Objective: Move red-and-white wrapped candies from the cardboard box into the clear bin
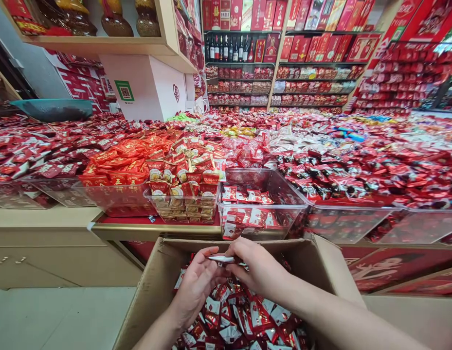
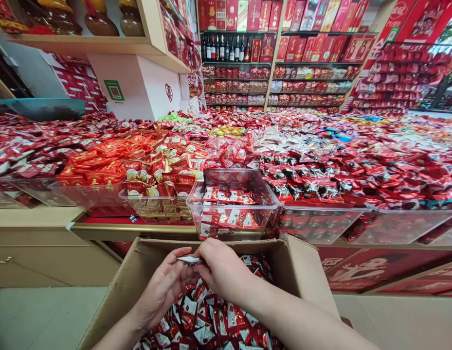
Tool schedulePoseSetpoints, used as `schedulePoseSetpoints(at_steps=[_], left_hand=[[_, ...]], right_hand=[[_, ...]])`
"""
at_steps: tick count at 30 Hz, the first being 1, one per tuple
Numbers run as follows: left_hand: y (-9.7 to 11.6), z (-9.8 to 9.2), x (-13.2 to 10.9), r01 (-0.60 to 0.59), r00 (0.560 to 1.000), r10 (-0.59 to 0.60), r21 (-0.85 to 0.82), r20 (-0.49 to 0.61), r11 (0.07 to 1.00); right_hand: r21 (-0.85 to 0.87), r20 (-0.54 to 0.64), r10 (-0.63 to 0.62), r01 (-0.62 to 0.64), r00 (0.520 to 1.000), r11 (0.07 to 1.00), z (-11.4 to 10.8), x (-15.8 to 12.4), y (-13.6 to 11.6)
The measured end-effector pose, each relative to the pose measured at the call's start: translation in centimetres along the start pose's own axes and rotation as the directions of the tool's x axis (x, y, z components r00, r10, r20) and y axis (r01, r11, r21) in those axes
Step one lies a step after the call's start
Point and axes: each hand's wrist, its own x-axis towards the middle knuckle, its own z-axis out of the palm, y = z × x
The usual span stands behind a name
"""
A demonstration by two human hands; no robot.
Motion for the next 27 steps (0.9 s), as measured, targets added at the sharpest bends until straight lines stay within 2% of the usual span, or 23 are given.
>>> schedulePoseSetpoints(at_steps=[3, 5, 7, 9, 12, 14, 16, 19, 25, 27], left_hand=[[0.3, -0.1, 0.1, 0.031, 0.999, -0.029, -0.073, 0.035, 0.997], [0.5, -0.3, 0.2, -0.037, 0.999, 0.036, -0.033, -0.004, 0.999], [0.5, -0.6, 0.4, -0.119, 0.992, 0.121, 0.056, -0.039, 0.991], [0.6, -0.9, 0.5, -0.189, 0.978, 0.199, 0.144, -0.055, 0.971], [0.5, -1.2, 0.5, -0.24, 0.966, 0.256, 0.229, -0.043, 0.943], [0.5, -1.1, 0.4, -0.258, 0.962, 0.271, 0.265, -0.016, 0.929], [0.5, -1.0, 0.3, -0.26, 0.963, 0.27, 0.282, 0.0, 0.924], [0.4, -0.8, 0.2, -0.237, 0.97, 0.243, 0.249, 0.009, 0.939], [0.2, -0.6, 0.0, -0.061, 0.997, 0.046, 0.225, 0.069, 0.973], [0.1, -0.5, 0.0, -0.047, 0.998, 0.035, 0.26, 0.05, 0.964]], right_hand=[[-0.033, 0.022, -0.116, 0.116, 0.993, 0.993, 0.4, -0.3, 0.0], [0.031, 0.062, -0.18, 0.179, 0.982, 0.983, 0.3, -0.3, -0.2], [0.133, 0.098, -0.198, 0.184, 0.975, 0.974, -0.2, -0.2, -0.4], [0.244, 0.115, -0.154, 0.123, 0.981, 0.962, -0.8, 0.0, -0.4], [0.342, 0.106, 0.031, -0.066, 0.994, 0.937, -1.0, 0.3, 0.0], [0.373, 0.113, 0.143, -0.176, 0.983, 0.911, -0.7, 0.4, 0.2], [0.359, 0.145, 0.167, -0.209, 0.975, 0.91, -0.3, 0.5, 0.4], [0.292, 0.174, 0.147, -0.193, 0.974, 0.937, 0.1, 0.5, 0.3], [0.208, 0.139, 0.203, -0.229, 0.969, 0.951, 0.1, 0.1, -0.2], [0.17, 0.132, 0.201, -0.222, 0.971, 0.96, 0.1, 0.1, -0.1]])
